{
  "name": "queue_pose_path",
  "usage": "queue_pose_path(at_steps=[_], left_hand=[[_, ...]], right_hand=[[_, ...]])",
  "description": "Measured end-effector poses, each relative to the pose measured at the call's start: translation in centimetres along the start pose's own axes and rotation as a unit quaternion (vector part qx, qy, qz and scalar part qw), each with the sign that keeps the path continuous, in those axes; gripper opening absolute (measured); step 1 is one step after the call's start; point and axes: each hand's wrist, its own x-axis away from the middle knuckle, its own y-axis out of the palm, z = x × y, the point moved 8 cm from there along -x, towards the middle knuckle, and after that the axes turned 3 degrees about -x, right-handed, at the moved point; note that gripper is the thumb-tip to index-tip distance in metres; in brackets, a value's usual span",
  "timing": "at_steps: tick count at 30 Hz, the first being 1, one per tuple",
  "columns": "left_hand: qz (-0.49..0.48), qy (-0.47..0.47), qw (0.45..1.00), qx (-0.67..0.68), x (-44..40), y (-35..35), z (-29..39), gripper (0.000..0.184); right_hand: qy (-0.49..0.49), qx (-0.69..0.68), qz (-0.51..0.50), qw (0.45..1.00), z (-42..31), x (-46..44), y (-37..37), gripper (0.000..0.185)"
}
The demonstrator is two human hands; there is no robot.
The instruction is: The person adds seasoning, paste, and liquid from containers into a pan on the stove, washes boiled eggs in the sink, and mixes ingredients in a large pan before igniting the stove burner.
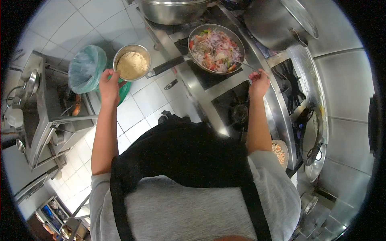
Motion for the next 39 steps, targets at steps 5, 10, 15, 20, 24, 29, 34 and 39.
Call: queue_pose_path(at_steps=[5,10,15,20,24,29,34,39], left_hand=[[0.011,0.003,1.000,-0.003,0.1,-0.4,-0.2,0.010],[0.024,0.007,0.999,-0.021,0.3,-0.4,0.2,0.008],[0.043,0.001,0.999,-0.033,0.1,-1.4,-0.3,0.006],[0.072,-0.004,0.997,-0.038,0.7,-3.1,-0.2,0.006],[0.082,-0.002,0.996,-0.039,1.4,-3.8,0.1,0.006],[0.083,-0.009,0.996,-0.024,1.8,-4.3,-0.1,0.009],[0.084,-0.003,0.996,-0.021,2.5,-4.3,0.2,0.011],[0.078,-0.005,0.997,-0.012,2.9,-4.5,0.1,0.010]], right_hand=[[-0.034,0.044,0.021,0.998,-2.0,-3.0,-3.4,0.016],[-0.076,0.051,0.057,0.994,-1.5,-7.9,-3.6,0.015],[-0.061,0.089,0.081,0.991,0.8,-12.2,-0.8,0.015],[-0.068,0.057,0.059,0.994,3.3,-14.1,3.6,0.015],[-0.036,0.049,0.059,0.996,4.6,-13.5,6.6,0.014],[-0.052,0.056,-0.010,0.997,5.2,-11.6,10.7,0.009],[-0.011,0.020,-0.011,1.000,5.4,-10.7,12.1,0.008],[-0.038,0.038,0.022,0.998,3.1,-10.7,9.0,0.010]])
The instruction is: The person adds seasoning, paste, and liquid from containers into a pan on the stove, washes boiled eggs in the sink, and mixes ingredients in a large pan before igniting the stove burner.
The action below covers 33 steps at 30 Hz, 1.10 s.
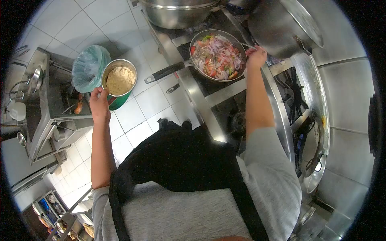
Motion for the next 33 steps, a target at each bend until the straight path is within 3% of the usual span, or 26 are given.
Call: queue_pose_path(at_steps=[7,10,15,18,20,21,26,30,31,32,33], left_hand=[[0.010,0.014,1.000,-0.025,0.8,0.3,0.9,0.008],[0.012,0.014,1.000,-0.019,1.4,0.8,1.4,0.008],[0.001,0.034,0.999,-0.001,1.5,0.8,1.2,0.007],[0.008,0.037,0.999,-0.019,2.0,1.1,2.2,0.006],[-0.030,0.032,0.999,-0.014,1.8,1.7,2.8,0.006],[-0.052,0.031,0.998,-0.011,1.6,2.0,3.1,0.006],[-0.157,0.044,0.986,-0.014,0.3,4.8,4.7,0.008],[-0.241,0.064,0.965,-0.085,2.1,7.4,6.0,0.006],[-0.285,0.054,0.953,-0.084,2.9,8.3,5.5,0.006],[-0.332,0.040,0.939,-0.084,3.8,9.3,5.0,0.007],[-0.379,0.030,0.920,-0.093,4.9,10.2,4.3,0.006]], right_hand=[[-0.045,0.050,-0.067,0.996,-2.6,1.2,-3.0,0.015],[-0.039,0.037,-0.052,0.997,-3.5,1.8,-3.0,0.016],[-0.156,0.156,-0.044,0.974,-5.8,1.5,-2.7,0.019],[-0.224,0.271,-0.068,0.934,-8.2,4.1,-0.5,0.021],[-0.253,0.333,-0.095,0.903,-9.9,7.4,1.4,0.022],[-0.331,0.379,-0.132,0.854,-9.1,7.6,2.5,0.021],[-0.360,0.369,-0.100,0.851,-12.8,12.6,4.4,0.020],[-0.283,0.198,-0.030,0.938,-20.4,21.0,1.1,0.028],[-0.274,0.148,-0.043,0.949,-21.9,24.3,0.3,0.028],[-0.301,0.205,-0.067,0.929,-23.3,27.7,-0.2,0.028],[-0.266,0.163,-0.083,0.946,-23.3,31.1,-1.1,0.014]])
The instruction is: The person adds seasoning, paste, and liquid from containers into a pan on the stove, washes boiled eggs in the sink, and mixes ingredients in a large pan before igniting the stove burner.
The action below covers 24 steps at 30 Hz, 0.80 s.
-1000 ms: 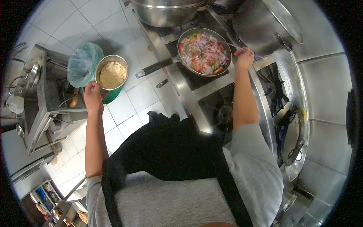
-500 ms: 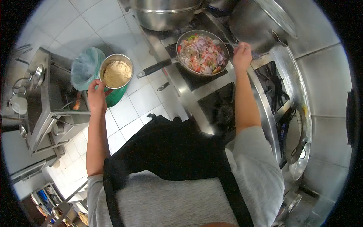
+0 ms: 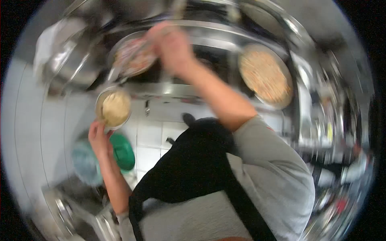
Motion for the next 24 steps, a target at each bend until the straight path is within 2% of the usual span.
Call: queue_pose_path(at_steps=[1,2,4,7,10,11,13,15,19,20,21,24], left_hand=[[-0.027,-0.013,1.000,-0.006,0.0,0.9,-1.0,0.006],[-0.040,-0.017,0.999,-0.014,1.7,3.1,0.1,0.006],[-0.157,-0.030,0.987,-0.009,2.3,7.2,-1.1,0.004],[-0.279,-0.048,0.959,0.008,7.9,15.2,1.5,0.004],[-0.406,-0.078,0.911,0.001,13.1,22.9,1.5,0.004],[-0.445,-0.082,0.892,-0.004,15.4,26.1,2.2,0.005],[-0.521,-0.091,0.849,0.000,20.8,32.7,3.0,0.005],[-0.575,-0.095,0.813,0.018,26.6,40.2,3.3,0.006],[-0.621,-0.109,0.776,0.036,37.1,57.0,-0.2,0.006],[-0.626,-0.115,0.771,0.027,39.2,61.4,-1.9,0.006],[-0.611,-0.103,0.784,0.026,41.0,65.7,-3.3,0.006],[-0.594,-0.084,0.800,0.020,45.8,75.2,-7.1,0.014]], right_hand=[[0.040,0.028,-0.031,0.998,-0.4,2.6,-0.1,0.013],[0.018,0.011,-0.025,0.999,-3.1,5.0,-1.0,0.016],[-0.057,0.132,-0.072,0.987,-4.3,9.4,-2.7,0.024],[0.169,0.087,-0.078,0.979,-5.5,14.9,-9.6,0.041],[0.057,0.039,0.052,0.996,-8.7,22.0,-19.2,0.070],[0.105,0.002,0.131,0.986,-9.5,25.0,-23.2,0.068],[0.128,0.070,0.286,0.947,-12.4,31.7,-30.1,0.050],[0.244,0.086,0.407,0.876,-13.1,40.0,-35.3,0.038],[0.395,0.118,0.460,0.786,-13.2,56.4,-41.1,0.025],[0.381,0.126,0.477,0.782,-14.1,59.4,-41.7,0.024],[0.416,0.137,0.493,0.752,-14.7,62.8,-42.3,0.022],[0.419,0.118,0.594,0.677,-18.5,70.4,-42.8,0.021]])
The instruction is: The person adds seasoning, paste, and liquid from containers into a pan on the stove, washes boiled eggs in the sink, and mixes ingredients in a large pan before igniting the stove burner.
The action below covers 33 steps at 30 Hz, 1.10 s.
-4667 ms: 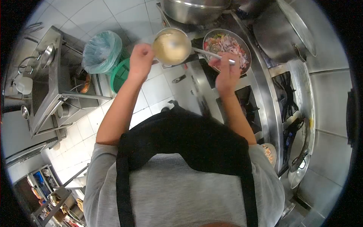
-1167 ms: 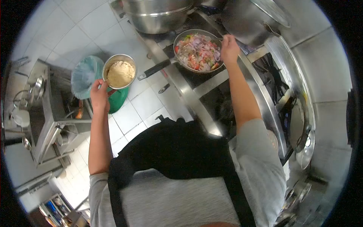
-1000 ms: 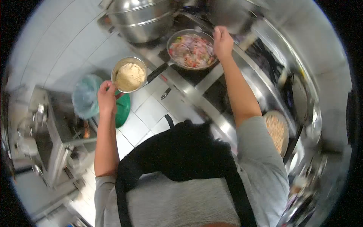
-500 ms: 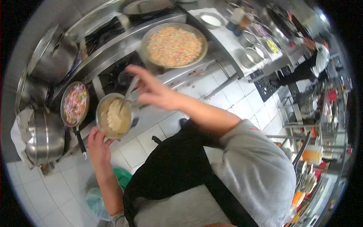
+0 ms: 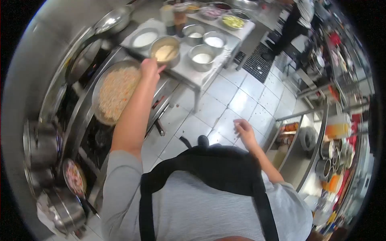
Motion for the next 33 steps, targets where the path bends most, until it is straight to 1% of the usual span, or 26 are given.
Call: queue_pose_path(at_steps=[1,2,3,4,5,6,7,8,9,11,12,14,16,17,18,19,20,21,22,23,24,26,28,29,32,33], left_hand=[[-0.004,0.000,1.000,-0.005,-2.4,2.0,-1.4,0.017],[0.000,-0.014,0.999,0.031,-5.7,2.9,-4.1,0.024],[0.004,-0.012,0.999,0.039,-9.5,3.3,-6.7,0.025],[-0.023,-0.025,0.998,0.045,-14.9,2.7,-10.7,0.022],[-0.043,-0.009,0.999,-0.011,-17.7,3.1,-12.2,0.025],[-0.085,0.041,0.986,-0.134,-18.8,3.5,-13.3,0.028],[-0.120,0.155,0.906,-0.374,-19.7,4.2,-13.4,0.032],[-0.120,0.263,0.763,-0.578,-20.0,4.8,-13.2,0.037],[-0.105,0.328,0.672,-0.656,-20.2,4.8,-13.0,0.041],[-0.087,0.285,0.613,-0.732,-16.6,6.8,-11.5,0.052],[-0.048,0.328,0.578,-0.746,-13.7,7.6,-10.5,0.057],[-0.037,0.374,0.623,-0.686,-6.6,9.2,-7.0,0.050],[0.046,0.339,0.623,-0.704,-2.7,9.9,-5.9,0.041],[0.027,0.300,0.855,-0.422,0.2,10.2,-4.6,0.036],[0.003,0.207,0.974,-0.088,2.9,11.0,-4.7,0.032],[-0.064,0.291,0.945,-0.135,6.4,13.5,-2.6,0.031],[-0.128,0.373,0.902,-0.177,9.7,16.0,-1.0,0.030],[-0.173,0.413,0.869,-0.212,11.9,18.5,-0.1,0.030],[-0.224,0.415,0.862,-0.187,13.5,21.1,0.2,0.029],[-0.274,0.416,0.852,-0.161,15.4,23.9,0.2,0.029],[-0.323,0.417,0.839,-0.135,17.6,26.8,0.4,0.028],[-0.473,0.362,0.801,-0.058,24.4,34.2,0.0,0.026],[-0.649,0.339,0.680,0.041,35.9,41.1,0.6,0.027],[-0.698,0.357,0.617,0.063,42.0,43.8,0.9,0.029],[-0.802,0.420,0.416,0.090,59.3,49.0,1.9,0.042],[-0.804,0.477,0.342,0.100,65.0,49.8,2.8,0.046]], right_hand=[[0.003,-0.001,0.023,1.000,0.3,-0.1,-2.0,0.021],[0.006,-0.004,0.054,0.998,0.7,0.4,-4.1,0.021],[0.011,-0.008,0.099,0.995,1.2,1.5,-6.6,0.020],[0.003,-0.005,0.121,0.993,1.2,2.5,-8.4,0.021],[-0.001,-0.003,0.150,0.989,1.2,3.5,-9.5,0.021],[-0.033,0.012,0.190,0.981,3.4,3.8,-11.2,0.022],[-0.008,0.032,0.217,0.976,2.7,5.0,-11.9,0.022],[-0.015,0.044,0.257,0.965,3.3,5.5,-12.3,0.023],[0.010,0.034,0.282,0.959,4.0,6.1,-13.0,0.025],[0.022,0.075,0.354,0.932,3.4,9.1,-14.4,0.029],[0.023,0.076,0.390,0.917,4.1,11.4,-15.2,0.028],[0.019,0.084,0.457,0.885,3.7,14.1,-15.2,0.028],[0.005,0.117,0.540,0.834,4.8,18.0,-17.0,0.027],[-0.004,0.134,0.580,0.804,5.0,20.3,-18.7,0.026],[0.006,0.128,0.625,0.770,4.4,23.4,-21.1,0.017],[-0.066,0.216,0.686,0.691,1.4,27.3,-23.2,0.012],[-0.082,0.248,0.725,0.638,0.3,31.5,-25.9,0.019],[0.013,0.179,0.809,0.560,2.1,36.3,-29.5,0.031],[-0.016,0.229,0.853,0.468,1.7,41.4,-32.6,0.047],[-0.030,0.254,0.877,0.407,0.2,46.7,-35.0,0.059],[0.012,0.248,0.908,0.339,-0.2,51.2,-36.7,0.067],[0.125,0.185,0.921,0.320,0.1,57.4,-41.0,0.079],[0.099,0.135,0.871,0.461,2.0,59.8,-47.1,0.072],[0.083,0.111,0.839,0.525,2.1,60.7,-49.2,0.069],[-0.043,0.043,0.715,0.697,1.2,59.3,-53.4,0.069],[-0.070,0.039,0.699,0.711,2.0,59.6,-55.0,0.065]])
